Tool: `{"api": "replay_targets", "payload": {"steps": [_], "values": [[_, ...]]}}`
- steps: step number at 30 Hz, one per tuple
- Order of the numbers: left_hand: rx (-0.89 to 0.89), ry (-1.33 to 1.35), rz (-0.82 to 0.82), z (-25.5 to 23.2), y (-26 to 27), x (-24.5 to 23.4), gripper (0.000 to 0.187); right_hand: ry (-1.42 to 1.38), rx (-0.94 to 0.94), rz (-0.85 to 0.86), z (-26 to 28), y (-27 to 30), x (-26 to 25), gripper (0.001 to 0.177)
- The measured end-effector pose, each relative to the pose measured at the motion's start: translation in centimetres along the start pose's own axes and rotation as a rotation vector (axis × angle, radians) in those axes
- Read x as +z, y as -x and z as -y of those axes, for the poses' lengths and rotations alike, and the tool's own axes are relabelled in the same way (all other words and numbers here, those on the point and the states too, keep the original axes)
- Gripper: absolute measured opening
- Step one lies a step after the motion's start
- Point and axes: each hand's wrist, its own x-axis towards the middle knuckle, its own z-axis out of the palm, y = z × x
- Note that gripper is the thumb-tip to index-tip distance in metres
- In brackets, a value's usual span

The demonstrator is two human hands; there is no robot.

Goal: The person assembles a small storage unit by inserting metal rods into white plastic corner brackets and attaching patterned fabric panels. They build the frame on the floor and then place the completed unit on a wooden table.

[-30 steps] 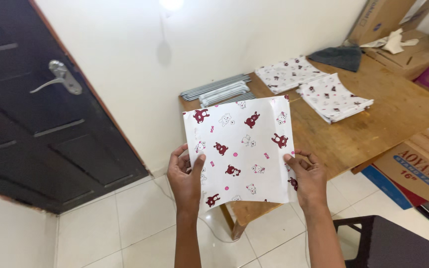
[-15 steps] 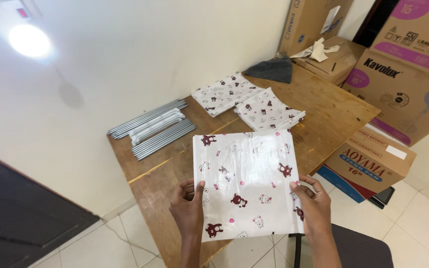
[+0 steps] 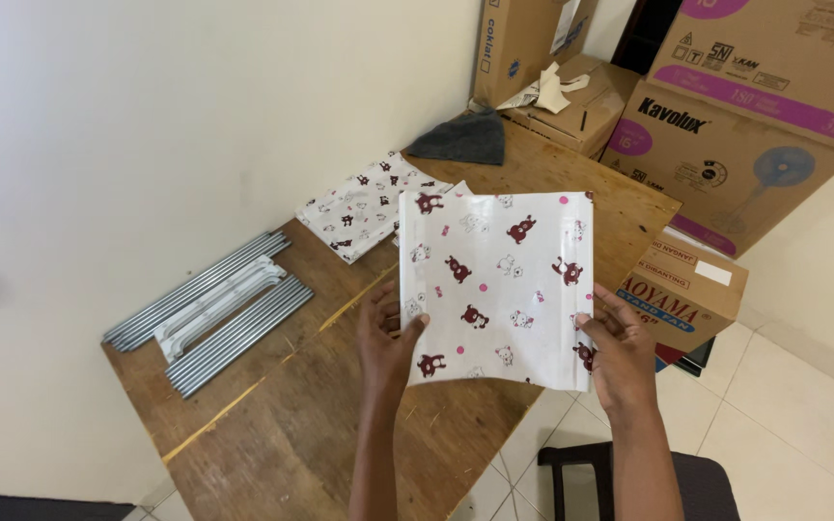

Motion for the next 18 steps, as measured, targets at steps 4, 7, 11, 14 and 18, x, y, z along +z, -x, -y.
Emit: {"api": "replay_targets", "payload": {"steps": [4,7,11,14,18], "values": [[0.063,0.029,0.119,1.9,-2.6,2.5,0.053,-0.007,0.056,-0.087,-1.5,-2.7,-0.5,0.046],[0.076,-0.072,0.053,3.5,-6.1,3.5,0.039,0.023,0.090,-0.082,-2.9,-6.1,-1.4,0.046],[0.115,-0.208,0.046,5.6,-12.9,5.1,0.028,0.260,0.267,-0.005,-5.8,-12.2,-2.8,0.045],[0.135,-0.319,0.035,7.4,-18.0,6.8,0.031,0.399,0.318,0.156,-9.2,-17.5,-2.3,0.032],[0.148,-0.622,0.087,10.1,-25.6,8.6,0.036,0.535,0.393,0.239,-13.2,-22.9,-2.0,0.017]]}}
